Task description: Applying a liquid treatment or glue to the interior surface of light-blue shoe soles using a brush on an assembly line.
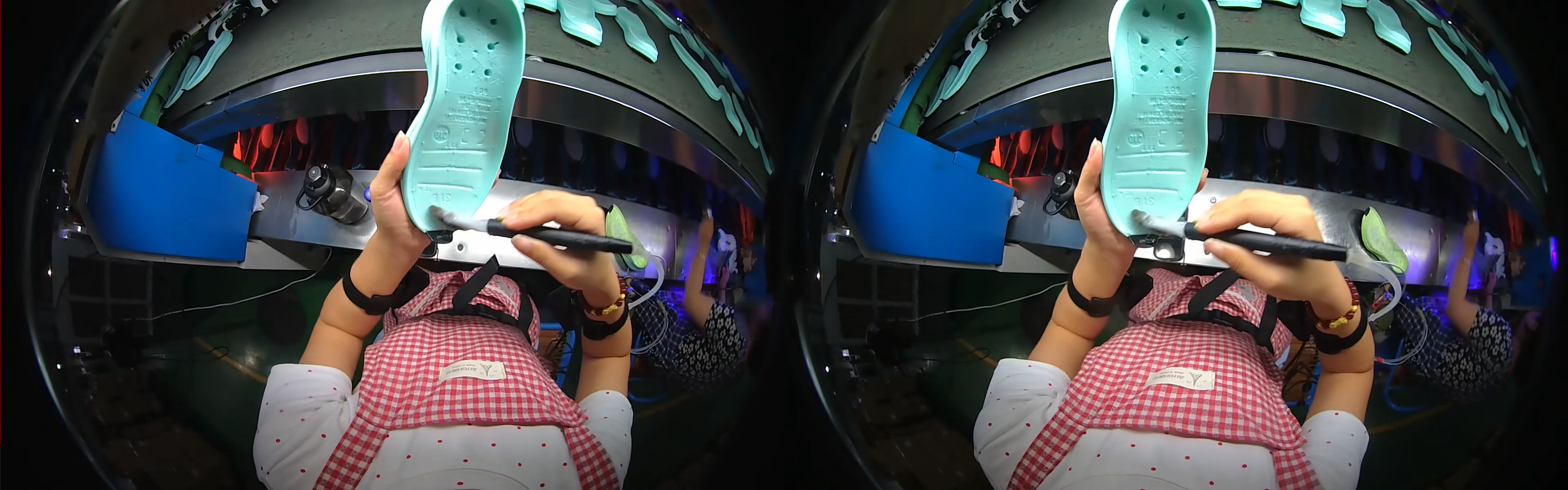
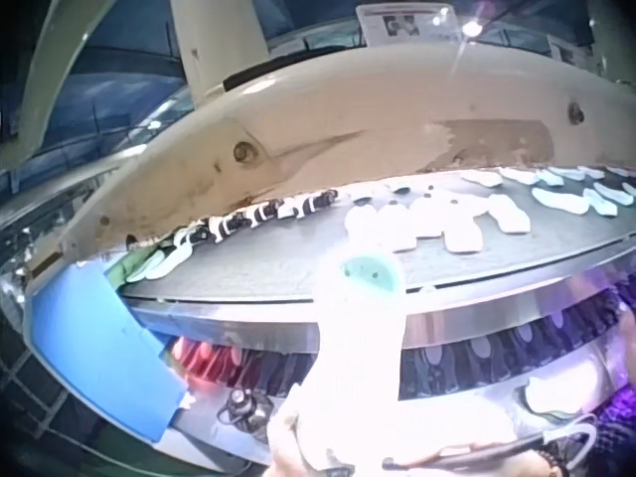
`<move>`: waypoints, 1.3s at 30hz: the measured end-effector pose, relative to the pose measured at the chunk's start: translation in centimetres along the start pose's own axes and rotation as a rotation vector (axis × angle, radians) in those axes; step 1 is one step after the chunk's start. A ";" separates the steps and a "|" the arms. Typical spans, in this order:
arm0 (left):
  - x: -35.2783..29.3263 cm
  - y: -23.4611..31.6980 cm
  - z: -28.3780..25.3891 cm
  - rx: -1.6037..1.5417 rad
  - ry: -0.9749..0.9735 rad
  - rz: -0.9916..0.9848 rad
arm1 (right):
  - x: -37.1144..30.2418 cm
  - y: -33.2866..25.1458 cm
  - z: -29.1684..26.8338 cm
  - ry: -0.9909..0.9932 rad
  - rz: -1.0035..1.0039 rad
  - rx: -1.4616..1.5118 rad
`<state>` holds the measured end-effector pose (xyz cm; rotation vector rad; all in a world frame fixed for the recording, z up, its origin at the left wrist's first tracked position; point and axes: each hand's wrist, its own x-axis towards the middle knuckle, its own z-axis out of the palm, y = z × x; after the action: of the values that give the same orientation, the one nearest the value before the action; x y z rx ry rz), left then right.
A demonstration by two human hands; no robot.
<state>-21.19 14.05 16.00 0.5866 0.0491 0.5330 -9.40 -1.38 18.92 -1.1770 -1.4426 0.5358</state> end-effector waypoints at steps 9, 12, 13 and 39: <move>1.9 1.0 -0.8 -0.140 -0.071 -0.602 | 0.6 -0.4 -1.8 -0.134 -0.087 -0.164; 1.2 1.5 -0.2 0.097 -0.025 -0.703 | 0.5 -0.8 -2.7 -0.509 0.035 -0.191; 1.1 1.7 0.1 0.160 -0.005 -0.725 | 0.5 -1.2 -3.1 -0.546 0.053 -0.195; 0.1 -1.3 -4.1 -0.215 0.027 -0.601 | -0.9 4.3 -3.2 0.654 0.303 -0.236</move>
<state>-21.34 15.34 11.87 0.3285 0.1852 -0.0397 -5.07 -1.35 15.62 -1.5885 -0.7819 0.1486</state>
